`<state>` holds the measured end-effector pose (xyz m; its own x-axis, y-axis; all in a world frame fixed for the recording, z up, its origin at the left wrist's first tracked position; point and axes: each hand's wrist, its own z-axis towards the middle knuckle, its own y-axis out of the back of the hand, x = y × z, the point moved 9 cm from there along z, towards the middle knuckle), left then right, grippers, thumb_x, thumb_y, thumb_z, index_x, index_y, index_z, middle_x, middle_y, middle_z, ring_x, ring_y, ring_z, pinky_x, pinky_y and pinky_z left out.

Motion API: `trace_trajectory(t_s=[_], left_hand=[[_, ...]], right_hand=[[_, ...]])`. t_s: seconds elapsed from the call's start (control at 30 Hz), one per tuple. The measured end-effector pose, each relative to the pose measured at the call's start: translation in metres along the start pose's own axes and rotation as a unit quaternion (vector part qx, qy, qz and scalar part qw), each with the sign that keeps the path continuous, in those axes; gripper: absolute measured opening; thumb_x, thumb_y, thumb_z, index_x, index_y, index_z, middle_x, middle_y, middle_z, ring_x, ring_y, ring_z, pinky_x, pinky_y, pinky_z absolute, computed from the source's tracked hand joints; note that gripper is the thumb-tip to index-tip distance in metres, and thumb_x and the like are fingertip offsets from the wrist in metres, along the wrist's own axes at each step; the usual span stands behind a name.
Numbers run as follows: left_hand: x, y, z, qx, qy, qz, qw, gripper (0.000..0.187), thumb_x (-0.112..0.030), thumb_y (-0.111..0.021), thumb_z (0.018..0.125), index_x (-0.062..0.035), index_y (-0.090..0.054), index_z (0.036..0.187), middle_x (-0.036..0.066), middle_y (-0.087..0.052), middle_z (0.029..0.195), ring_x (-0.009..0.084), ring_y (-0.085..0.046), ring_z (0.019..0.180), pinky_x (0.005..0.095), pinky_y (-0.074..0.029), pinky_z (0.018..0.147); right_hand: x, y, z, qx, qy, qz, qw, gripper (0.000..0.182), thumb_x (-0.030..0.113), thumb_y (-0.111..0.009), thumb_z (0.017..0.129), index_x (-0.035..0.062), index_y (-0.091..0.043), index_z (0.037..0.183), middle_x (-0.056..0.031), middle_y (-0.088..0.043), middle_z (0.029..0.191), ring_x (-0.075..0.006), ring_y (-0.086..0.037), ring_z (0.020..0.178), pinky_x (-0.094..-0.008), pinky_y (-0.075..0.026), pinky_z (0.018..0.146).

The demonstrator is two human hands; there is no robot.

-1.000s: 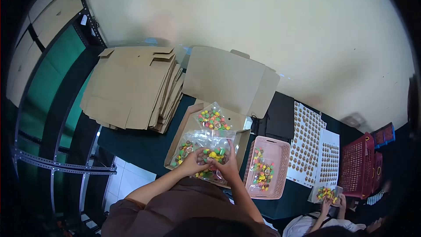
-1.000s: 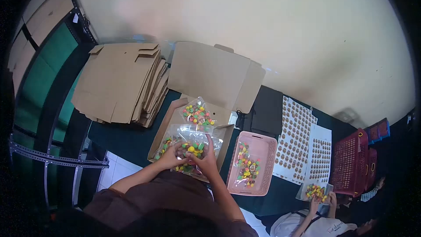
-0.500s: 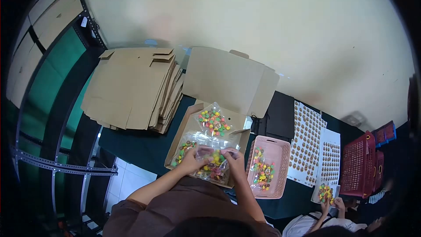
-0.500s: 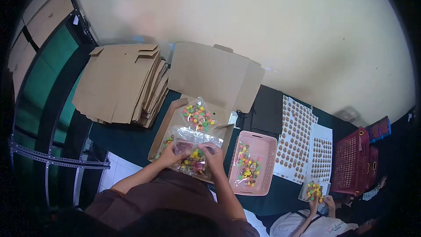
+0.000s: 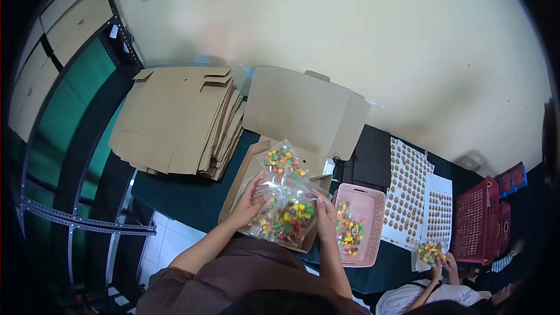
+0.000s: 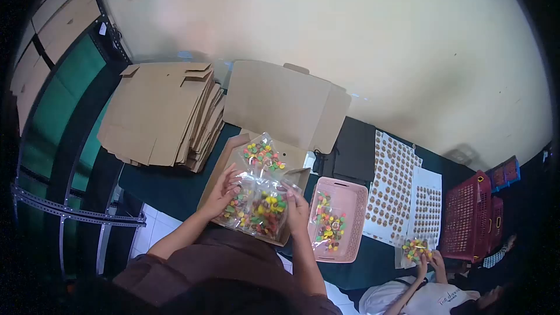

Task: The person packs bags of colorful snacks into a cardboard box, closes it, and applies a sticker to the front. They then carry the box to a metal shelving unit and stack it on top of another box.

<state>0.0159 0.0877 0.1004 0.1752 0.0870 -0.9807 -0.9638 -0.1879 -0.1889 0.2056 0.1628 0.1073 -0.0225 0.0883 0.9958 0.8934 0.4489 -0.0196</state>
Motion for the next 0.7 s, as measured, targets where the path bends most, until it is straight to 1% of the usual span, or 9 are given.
trace_trajectory(t_s=[0.03, 0.1, 0.13, 0.17, 0.27, 0.37, 0.5, 0.57, 0.7], left_hand=[[-0.001, 0.0, 0.0, 0.0, -0.001, 0.0, 1.0, 0.063, -0.024, -0.057, 0.088, -0.0096, -0.025, 0.14, 0.011, -0.031, 0.14, 0.0187, -0.038, 0.121, 0.034, -0.035, 0.098], [-0.012, -0.019, -0.004, 0.079, 0.013, 0.072, 0.994, 0.069, -0.026, -0.059, 0.087, -0.0101, -0.019, 0.142, 0.011, -0.032, 0.14, 0.0214, -0.037, 0.124, 0.0365, -0.028, 0.103], [-0.011, -0.028, -0.006, 0.099, -0.002, 0.057, 0.993, 0.075, -0.016, -0.065, 0.082, -0.0102, -0.019, 0.142, 0.013, -0.03, 0.141, 0.0228, -0.033, 0.128, 0.0359, -0.03, 0.103], [-0.008, -0.036, -0.01, 0.099, -0.003, 0.058, 0.993, 0.075, -0.016, -0.065, 0.082, -0.0102, -0.019, 0.142, 0.013, -0.03, 0.141, 0.0228, -0.033, 0.128, 0.0359, -0.03, 0.103], [-0.012, -0.052, -0.019, 0.068, 0.053, -0.064, 0.994, 0.087, -0.018, -0.074, 0.074, -0.0015, -0.021, 0.14, 0.013, -0.029, 0.142, 0.0222, -0.03, 0.129, 0.0334, -0.028, 0.105], [-0.006, -0.043, -0.017, 0.067, 0.036, 0.004, 0.997, 0.089, -0.018, -0.075, 0.073, 0.0001, -0.02, 0.14, 0.013, -0.029, 0.142, 0.0213, -0.03, 0.129, 0.0321, -0.028, 0.104], [-0.016, -0.046, -0.018, 0.068, 0.025, 0.004, 0.997, 0.089, -0.017, -0.075, 0.072, -0.0007, -0.02, 0.14, 0.013, -0.031, 0.141, 0.0206, -0.032, 0.128, 0.0321, -0.028, 0.104], [-0.023, -0.048, -0.018, 0.082, 0.017, 0.097, 0.992, 0.08, -0.018, -0.072, 0.075, 0.0008, -0.025, 0.138, 0.014, -0.037, 0.137, 0.0206, -0.036, 0.126, 0.0317, -0.031, 0.102], [0.001, -0.042, -0.021, 0.056, 0.057, 0.043, 0.996, 0.059, -0.018, -0.066, 0.081, -0.0018, -0.04, 0.132, 0.013, -0.051, 0.125, 0.0176, -0.051, 0.111, 0.0302, -0.038, 0.096]], right_hand=[[0.01, 0.009, -0.002, -0.059, 0.027, -0.029, 0.997, 0.034, 0.026, -0.043, 0.095, 0.0037, -0.058, 0.116, -0.0074, -0.061, 0.105, -0.0101, -0.052, 0.088, -0.0266, -0.041, 0.083], [0.014, -0.007, -0.009, -0.05, -0.002, 0.033, 0.998, 0.031, 0.02, -0.049, 0.091, 0.0068, -0.057, 0.118, -0.009, -0.059, 0.106, -0.0151, -0.053, 0.092, -0.0286, -0.042, 0.084], [0.029, -0.022, -0.009, -0.006, 0.114, -0.113, 0.987, 0.034, 0.017, -0.054, 0.087, 0.0084, -0.056, 0.12, -0.0104, -0.057, 0.107, -0.0198, -0.053, 0.095, -0.0309, -0.042, 0.085], [0.041, -0.043, -0.015, 0.039, 0.226, -0.255, 0.939, 0.04, 0.014, -0.059, 0.082, 0.0101, -0.055, 0.121, -0.0118, -0.055, 0.108, -0.0245, -0.052, 0.098, -0.0332, -0.042, 0.087], [0.033, -0.073, -0.018, 0.095, 0.191, -0.182, 0.96, 0.05, 0.011, -0.063, 0.074, 0.0123, -0.054, 0.123, -0.015, -0.051, 0.114, -0.0313, -0.048, 0.106, -0.038, -0.038, 0.091], [0.042, -0.072, -0.017, 0.109, 0.218, -0.308, 0.92, 0.056, 0.01, -0.067, 0.07, 0.0157, -0.054, 0.124, -0.0144, -0.048, 0.119, -0.0316, -0.045, 0.109, -0.0402, -0.036, 0.093], [0.04, -0.07, -0.013, 0.123, 0.212, -0.311, 0.918, 0.056, 0.008, -0.069, 0.071, 0.0157, -0.055, 0.124, -0.0134, -0.047, 0.119, -0.0306, -0.04, 0.113, -0.0387, -0.035, 0.093], [0.034, -0.063, -0.009, 0.13, 0.203, -0.304, 0.922, 0.052, 0.011, -0.07, 0.071, 0.0155, -0.056, 0.121, -0.0148, -0.046, 0.121, -0.0324, -0.04, 0.113, -0.0397, -0.033, 0.095], [0.043, -0.055, -0.01, 0.054, 0.205, -0.301, 0.93, 0.044, 0.015, -0.073, 0.07, 0.0133, -0.061, 0.112, -0.0165, -0.044, 0.124, -0.034, -0.037, 0.116, -0.0416, -0.027, 0.099]])
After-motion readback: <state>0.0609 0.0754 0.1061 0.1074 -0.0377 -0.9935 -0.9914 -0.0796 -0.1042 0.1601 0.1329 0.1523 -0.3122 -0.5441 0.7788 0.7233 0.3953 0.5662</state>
